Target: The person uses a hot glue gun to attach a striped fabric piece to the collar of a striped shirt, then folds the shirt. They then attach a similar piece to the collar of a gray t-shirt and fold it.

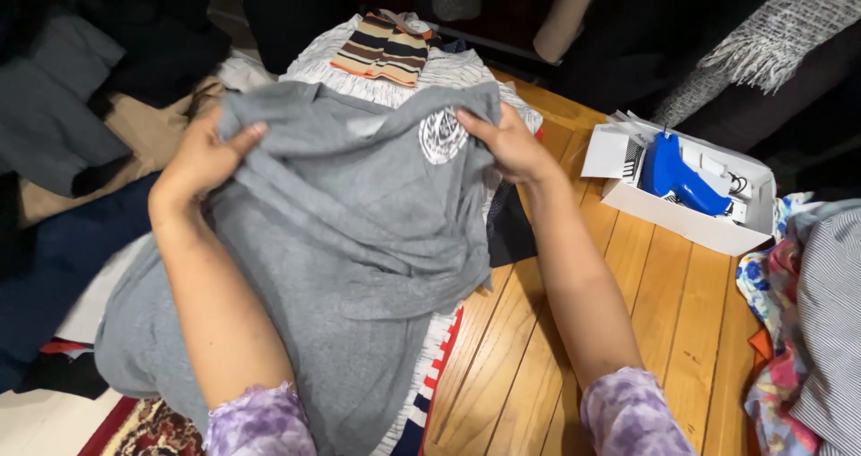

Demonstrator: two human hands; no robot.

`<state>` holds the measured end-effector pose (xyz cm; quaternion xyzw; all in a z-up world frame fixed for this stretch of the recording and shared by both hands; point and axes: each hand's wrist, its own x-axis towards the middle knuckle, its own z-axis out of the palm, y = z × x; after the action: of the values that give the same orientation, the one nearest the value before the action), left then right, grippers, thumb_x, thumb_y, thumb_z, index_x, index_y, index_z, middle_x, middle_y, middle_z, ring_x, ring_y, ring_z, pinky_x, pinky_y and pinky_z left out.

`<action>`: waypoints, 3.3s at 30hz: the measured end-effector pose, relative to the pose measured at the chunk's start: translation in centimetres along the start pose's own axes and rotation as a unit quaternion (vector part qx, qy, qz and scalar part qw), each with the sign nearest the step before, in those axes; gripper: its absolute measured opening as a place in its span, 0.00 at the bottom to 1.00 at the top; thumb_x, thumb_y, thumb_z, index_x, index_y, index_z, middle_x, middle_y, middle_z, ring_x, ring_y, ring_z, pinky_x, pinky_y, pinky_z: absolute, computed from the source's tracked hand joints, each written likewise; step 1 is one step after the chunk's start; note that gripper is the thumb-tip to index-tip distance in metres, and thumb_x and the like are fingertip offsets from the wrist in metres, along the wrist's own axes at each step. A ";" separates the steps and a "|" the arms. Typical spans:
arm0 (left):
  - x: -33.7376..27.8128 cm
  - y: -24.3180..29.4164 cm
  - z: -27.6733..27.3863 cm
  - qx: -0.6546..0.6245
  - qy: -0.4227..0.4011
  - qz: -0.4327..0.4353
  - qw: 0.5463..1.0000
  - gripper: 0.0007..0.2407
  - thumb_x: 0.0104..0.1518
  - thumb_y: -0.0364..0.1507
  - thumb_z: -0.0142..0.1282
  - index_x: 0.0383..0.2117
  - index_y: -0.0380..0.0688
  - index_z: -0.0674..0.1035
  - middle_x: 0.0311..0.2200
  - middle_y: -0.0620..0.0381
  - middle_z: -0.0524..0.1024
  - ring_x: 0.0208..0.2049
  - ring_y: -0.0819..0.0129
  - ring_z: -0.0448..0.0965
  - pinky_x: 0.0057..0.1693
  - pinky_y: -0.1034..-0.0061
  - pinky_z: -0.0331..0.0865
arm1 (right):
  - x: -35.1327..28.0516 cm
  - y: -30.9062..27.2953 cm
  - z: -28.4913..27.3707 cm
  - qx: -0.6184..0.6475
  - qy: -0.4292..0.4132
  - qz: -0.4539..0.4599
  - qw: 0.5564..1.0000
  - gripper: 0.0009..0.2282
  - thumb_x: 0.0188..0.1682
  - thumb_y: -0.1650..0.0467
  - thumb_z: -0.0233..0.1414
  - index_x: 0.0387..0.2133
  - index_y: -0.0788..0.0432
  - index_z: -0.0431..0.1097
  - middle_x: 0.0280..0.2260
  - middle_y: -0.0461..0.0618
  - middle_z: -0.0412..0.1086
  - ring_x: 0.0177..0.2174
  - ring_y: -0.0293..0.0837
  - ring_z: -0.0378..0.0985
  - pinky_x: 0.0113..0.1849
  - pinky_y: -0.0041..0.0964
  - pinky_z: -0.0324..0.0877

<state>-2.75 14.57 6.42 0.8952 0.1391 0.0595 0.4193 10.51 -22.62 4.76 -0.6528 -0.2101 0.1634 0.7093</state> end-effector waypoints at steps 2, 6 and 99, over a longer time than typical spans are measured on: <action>2.8 -3.3 0.6 -0.158 0.115 0.128 0.972 0.12 0.68 0.27 0.59 0.56 0.40 0.76 0.47 0.43 0.78 0.51 0.54 0.74 0.57 0.54 0.68 | 0.7 0.8 2.6 0.132 0.111 0.045 0.984 0.20 0.48 0.65 0.64 0.50 0.61 0.71 0.36 0.57 0.78 0.33 0.50 0.85 0.34 0.49 0.83; 7.7 -9.9 4.6 -0.059 0.124 0.047 0.989 0.15 0.66 0.36 0.62 0.52 0.40 0.79 0.46 0.38 0.79 0.52 0.40 0.76 0.56 0.48 0.69 | -0.4 2.1 6.6 -0.039 0.145 0.111 0.982 0.34 0.50 0.55 0.58 0.62 0.66 0.56 0.57 0.69 0.65 0.57 0.59 0.70 0.54 0.58 0.70; -7.1 15.1 30.7 0.234 -0.253 0.213 0.914 0.14 0.61 0.41 0.53 0.46 0.49 0.80 0.40 0.42 0.83 0.48 0.39 0.81 0.55 0.45 0.73 | -36.4 1.7 -13.9 -0.614 -0.144 -0.089 0.771 0.19 0.43 0.57 0.61 0.38 0.57 0.72 0.40 0.53 0.70 0.45 0.56 0.73 0.45 0.50 0.67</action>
<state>0.35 -19.29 -1.60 0.9612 -0.1556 -0.1156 0.1961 -13.55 -52.83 -0.88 -0.8964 -0.4228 0.0278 0.1302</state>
